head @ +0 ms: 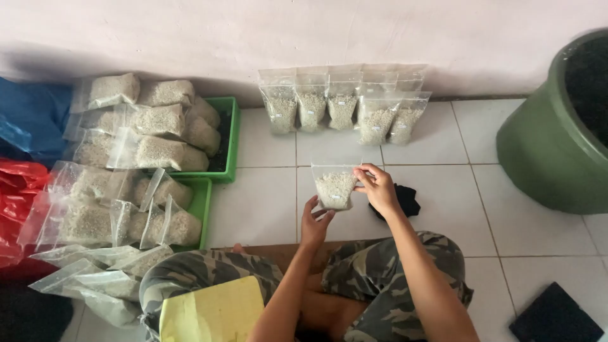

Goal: Sealing, wiping, and organizing plastic bags filled with grain while referring to a checklist.

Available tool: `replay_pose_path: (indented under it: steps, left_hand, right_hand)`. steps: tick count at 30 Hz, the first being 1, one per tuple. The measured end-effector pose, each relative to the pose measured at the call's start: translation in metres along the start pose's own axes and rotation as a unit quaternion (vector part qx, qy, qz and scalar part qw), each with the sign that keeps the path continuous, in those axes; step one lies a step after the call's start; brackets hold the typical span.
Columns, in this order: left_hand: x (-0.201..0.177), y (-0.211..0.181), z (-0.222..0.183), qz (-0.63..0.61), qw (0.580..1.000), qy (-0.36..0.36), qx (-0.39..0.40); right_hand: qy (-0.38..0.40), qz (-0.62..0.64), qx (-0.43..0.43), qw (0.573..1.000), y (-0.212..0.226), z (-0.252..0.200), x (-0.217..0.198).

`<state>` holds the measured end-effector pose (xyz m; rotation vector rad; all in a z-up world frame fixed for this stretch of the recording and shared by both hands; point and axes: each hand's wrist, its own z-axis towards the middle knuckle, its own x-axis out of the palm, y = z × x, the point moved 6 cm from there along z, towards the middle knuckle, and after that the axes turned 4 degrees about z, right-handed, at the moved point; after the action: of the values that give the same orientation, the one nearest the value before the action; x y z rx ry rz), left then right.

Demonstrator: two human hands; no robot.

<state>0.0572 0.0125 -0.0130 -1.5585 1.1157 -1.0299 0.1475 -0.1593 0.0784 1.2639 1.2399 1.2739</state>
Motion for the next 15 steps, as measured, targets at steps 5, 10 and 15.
replay_pose_path:
  steps: [5, 10, 15]
  left_hand:
    - [-0.012, 0.054, -0.011, 0.168, 0.984, -0.046, -0.041]
    - [0.000, -0.003, -0.035, 0.258, 0.955, -0.055, 0.138]
    - [-0.002, -0.010, -0.027, 0.277, 0.955, -0.048, 0.090]
  right_hand:
    - [-0.013, 0.015, -0.032, 0.999, -0.024, 0.058, -0.006]
    - [0.009, -0.078, -0.005, 0.997, -0.019, 0.125, -0.012]
    - [-0.018, -0.053, -0.018, 0.998, -0.015, 0.179, -0.011]
